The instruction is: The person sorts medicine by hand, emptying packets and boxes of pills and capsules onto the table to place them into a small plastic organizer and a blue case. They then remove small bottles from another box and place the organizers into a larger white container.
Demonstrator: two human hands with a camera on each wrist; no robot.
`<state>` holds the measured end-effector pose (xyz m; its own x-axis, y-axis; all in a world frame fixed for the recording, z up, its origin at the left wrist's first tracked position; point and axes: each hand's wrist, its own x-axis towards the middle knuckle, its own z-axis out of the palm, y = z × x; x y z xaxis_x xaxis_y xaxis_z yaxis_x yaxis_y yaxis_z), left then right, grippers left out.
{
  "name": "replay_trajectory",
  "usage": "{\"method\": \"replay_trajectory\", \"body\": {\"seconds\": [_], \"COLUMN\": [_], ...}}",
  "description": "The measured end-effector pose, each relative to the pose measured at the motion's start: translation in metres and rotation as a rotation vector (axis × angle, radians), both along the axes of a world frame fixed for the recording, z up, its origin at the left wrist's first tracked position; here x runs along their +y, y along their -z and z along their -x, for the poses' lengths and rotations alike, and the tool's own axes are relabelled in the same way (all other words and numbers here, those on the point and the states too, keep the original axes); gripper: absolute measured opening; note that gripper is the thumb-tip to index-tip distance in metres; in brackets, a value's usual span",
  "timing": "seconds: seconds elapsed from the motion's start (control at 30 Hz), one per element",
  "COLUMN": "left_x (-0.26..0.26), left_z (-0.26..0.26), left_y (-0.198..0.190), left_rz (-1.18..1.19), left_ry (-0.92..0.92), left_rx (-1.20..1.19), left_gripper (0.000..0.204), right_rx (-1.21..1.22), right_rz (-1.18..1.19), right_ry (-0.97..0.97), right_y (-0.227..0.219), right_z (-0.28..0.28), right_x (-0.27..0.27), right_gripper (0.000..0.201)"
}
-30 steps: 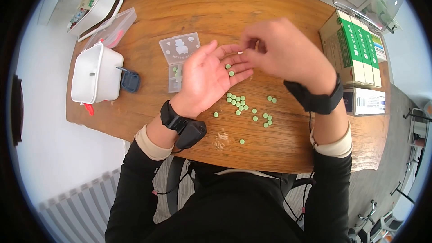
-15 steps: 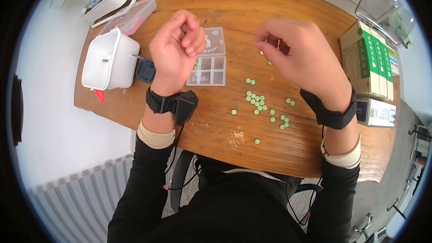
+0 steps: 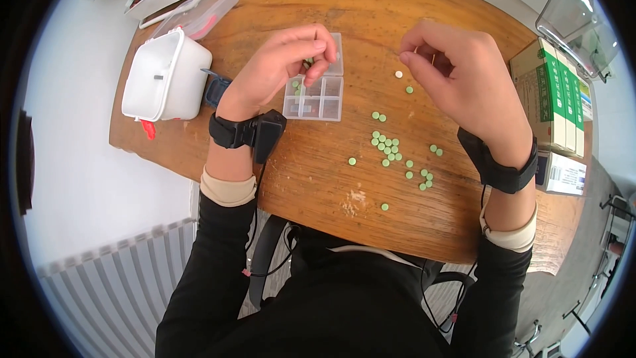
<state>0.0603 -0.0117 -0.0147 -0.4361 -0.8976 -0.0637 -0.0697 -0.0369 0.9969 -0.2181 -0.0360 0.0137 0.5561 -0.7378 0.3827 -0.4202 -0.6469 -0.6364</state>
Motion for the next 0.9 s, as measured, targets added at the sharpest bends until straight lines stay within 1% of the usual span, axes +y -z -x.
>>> {"method": "replay_trajectory", "body": {"seconds": [0.07, 0.17, 0.27, 0.37, 0.5, 0.57, 0.67, 0.7, 0.8, 0.83, 0.9], "left_x": [-0.004, -0.008, -0.008, -0.007, -0.004, 0.000, 0.007, 0.010, 0.012, 0.014, 0.017], "left_z": [-0.004, -0.007, -0.008, -0.007, -0.002, 0.002, 0.019, 0.026, 0.041, 0.045, 0.053], "left_y": [0.009, 0.014, 0.015, 0.013, 0.009, 0.002, -0.004, -0.003, 0.004, 0.005, 0.007], "left_rz": [0.011, -0.024, -0.068, -0.058, -0.038, -0.033, -0.064, -0.056, 0.019, 0.003, -0.030], "left_ry": [0.048, 0.103, 0.128, 0.130, 0.071, 0.033, -0.047, -0.092, -0.212, -0.225, -0.254], "left_rx": [-0.030, -0.015, -0.049, -0.046, -0.042, -0.035, 0.065, 0.084, 0.128, 0.140, 0.164], "left_gripper": [0.027, 0.025, 0.024, 0.023, 0.022, 0.022, 0.022, 0.023, 0.025, 0.026, 0.027], "right_rx": [0.007, 0.023, 0.030, 0.036, 0.047, 0.105, 0.140, 0.138, 0.288, 0.379, 0.410], "right_rz": [0.003, 0.018, 0.025, 0.014, -0.003, 0.004, 0.025, 0.033, 0.033, -0.041, -0.010], "right_ry": [-0.002, -0.008, -0.008, -0.007, 0.033, 0.081, 0.101, 0.096, 0.016, 0.011, -0.044], "right_y": [0.000, 0.000, 0.000, -0.001, -0.005, -0.011, -0.012, -0.009, 0.011, 0.015, 0.036], "right_z": [0.000, 0.000, 0.000, 0.000, 0.007, 0.016, 0.024, 0.023, 0.019, 0.015, 0.014], "right_x": [0.000, 0.000, 0.001, 0.001, -0.002, -0.004, -0.007, -0.008, -0.011, -0.010, -0.008], "right_gripper": [0.005, 0.006, 0.006, 0.006, 0.007, 0.008, 0.011, 0.012, 0.016, 0.018, 0.017]}}
